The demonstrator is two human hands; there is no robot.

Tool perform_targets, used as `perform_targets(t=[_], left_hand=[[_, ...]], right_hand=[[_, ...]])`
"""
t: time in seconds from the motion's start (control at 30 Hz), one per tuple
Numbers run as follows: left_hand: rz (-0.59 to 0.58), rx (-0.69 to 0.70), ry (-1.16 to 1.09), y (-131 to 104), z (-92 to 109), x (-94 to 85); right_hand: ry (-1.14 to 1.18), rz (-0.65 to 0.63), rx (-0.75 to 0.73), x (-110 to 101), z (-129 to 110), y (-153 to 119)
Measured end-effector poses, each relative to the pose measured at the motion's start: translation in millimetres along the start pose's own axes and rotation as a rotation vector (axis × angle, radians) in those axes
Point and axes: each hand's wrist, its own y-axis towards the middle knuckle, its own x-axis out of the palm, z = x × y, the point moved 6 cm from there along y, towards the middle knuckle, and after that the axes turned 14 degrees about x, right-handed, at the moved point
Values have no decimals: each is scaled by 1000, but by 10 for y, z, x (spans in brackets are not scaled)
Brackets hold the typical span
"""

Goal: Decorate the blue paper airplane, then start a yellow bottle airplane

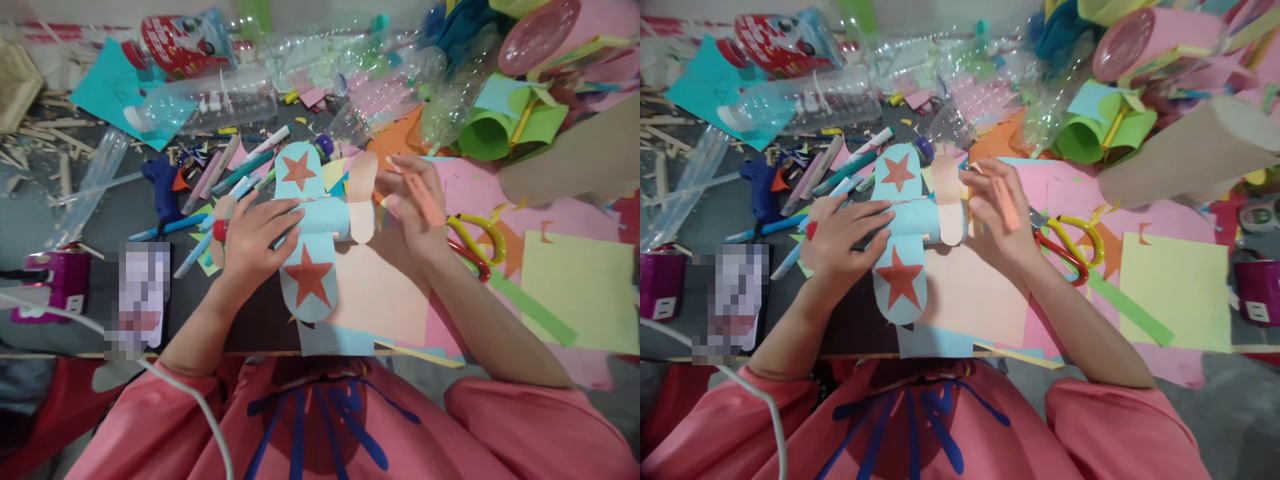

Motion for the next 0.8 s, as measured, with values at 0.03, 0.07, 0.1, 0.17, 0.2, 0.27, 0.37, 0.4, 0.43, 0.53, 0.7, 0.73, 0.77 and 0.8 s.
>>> perform_targets(t=[0.03, 0.07, 0.1, 0.17, 0.2, 0.27, 0.37, 0.4, 0.43, 0.53, 0.7, 0.73, 0.77, 0.8], left_hand=[[-6, -3, -13, 0, -7, -9], [1, 4, -27, 3, -8, -24], [12, 13, -43, 7, -7, -38], [11, 11, -68, 19, -14, -47], [-4, -5, -74, 24, -25, -40], [-42, -44, -73, 29, -51, -21], [-38, -42, -70, 35, -63, -22], [-22, -28, -70, 36, -61, -30], [-7, -13, -70, 37, -58, -38], [-3, 13, -77, 37, -49, -51], [-32, -26, -71, 36, -61, -84], [-21, -27, -59, 38, -62, -99], [-7, -22, -48, 40, -62, -112], [3, -17, -40, 41, -63, -120]], right_hand=[[-2, 92, -32, -65, -55, -17], [4, 170, -61, -122, -105, -36], [10, 215, -73, -157, -139, -50], [21, 224, -65, -165, -169, -66], [16, 212, -64, -149, -177, -77], [-26, 198, -87, -105, -204, -116], [-105, 160, -127, -22, -261, -198], [-135, 126, -118, 13, -269, -218], [-161, 90, -100, 46, -271, -233], [-168, 30, -69, 102, -267, -261], [-45, -16, 10, 167, -170, -265], [-20, -24, 22, 181, -150, -268], [0, -31, 33, 194, -133, -273], [17, -43, 39, 208, -121, -279]])
